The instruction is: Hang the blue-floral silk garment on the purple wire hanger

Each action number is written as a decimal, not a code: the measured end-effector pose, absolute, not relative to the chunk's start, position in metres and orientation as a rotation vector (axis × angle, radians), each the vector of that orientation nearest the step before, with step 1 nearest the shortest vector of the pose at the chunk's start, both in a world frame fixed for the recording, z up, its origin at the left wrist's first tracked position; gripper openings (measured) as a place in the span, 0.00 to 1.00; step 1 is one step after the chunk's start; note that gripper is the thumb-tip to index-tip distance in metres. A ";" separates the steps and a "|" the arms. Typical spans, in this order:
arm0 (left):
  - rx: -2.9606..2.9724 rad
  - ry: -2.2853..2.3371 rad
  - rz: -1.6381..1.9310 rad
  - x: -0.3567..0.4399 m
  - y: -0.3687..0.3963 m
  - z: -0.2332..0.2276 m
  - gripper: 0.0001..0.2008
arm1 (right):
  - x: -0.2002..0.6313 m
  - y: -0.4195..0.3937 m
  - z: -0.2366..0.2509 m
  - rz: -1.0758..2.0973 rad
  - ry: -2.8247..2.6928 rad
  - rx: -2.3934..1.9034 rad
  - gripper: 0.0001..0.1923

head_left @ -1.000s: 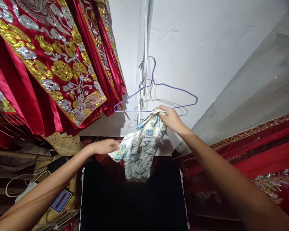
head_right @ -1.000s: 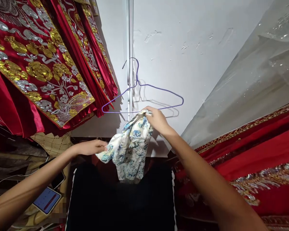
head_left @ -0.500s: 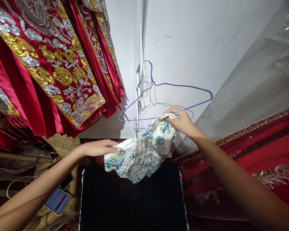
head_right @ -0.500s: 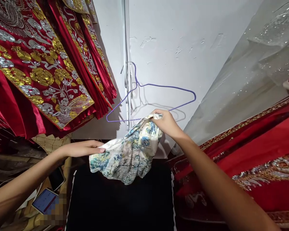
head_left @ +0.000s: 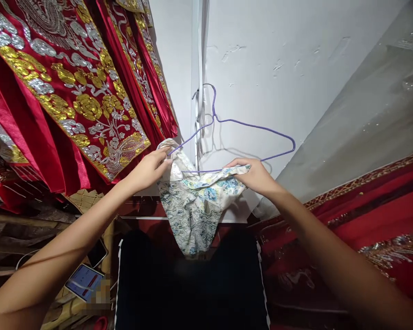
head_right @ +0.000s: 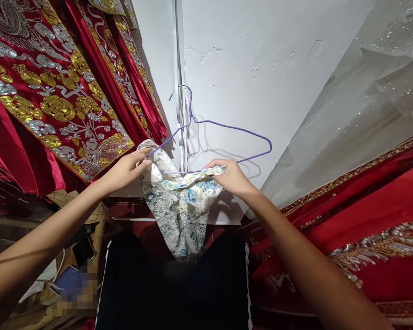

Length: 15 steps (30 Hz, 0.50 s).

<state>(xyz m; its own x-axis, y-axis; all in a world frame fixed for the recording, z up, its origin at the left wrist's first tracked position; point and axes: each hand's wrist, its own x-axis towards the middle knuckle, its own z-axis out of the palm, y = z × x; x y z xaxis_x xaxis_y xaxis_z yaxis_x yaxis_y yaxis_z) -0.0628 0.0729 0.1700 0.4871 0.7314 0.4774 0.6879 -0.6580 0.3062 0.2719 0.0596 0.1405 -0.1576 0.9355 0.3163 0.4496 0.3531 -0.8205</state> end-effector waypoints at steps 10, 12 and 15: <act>2.584 1.198 1.261 -0.044 0.110 0.176 0.13 | 0.300 0.048 0.159 0.255 -1.646 -1.330 0.40; 2.635 1.235 1.259 -0.051 0.112 0.178 0.12 | 0.318 0.050 0.167 0.149 -1.542 -1.358 0.41; 2.692 1.253 1.284 -0.060 0.112 0.183 0.11 | 0.338 0.051 0.180 0.225 -1.582 -1.345 0.24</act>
<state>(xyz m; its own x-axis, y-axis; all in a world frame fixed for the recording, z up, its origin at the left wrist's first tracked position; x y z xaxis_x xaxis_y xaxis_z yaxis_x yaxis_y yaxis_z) -0.0604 0.1123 0.1825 0.3864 0.6060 0.6953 0.6803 -0.6963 0.2288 0.3383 0.0514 0.1800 0.1249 0.8228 0.5545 0.6354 0.3629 -0.6816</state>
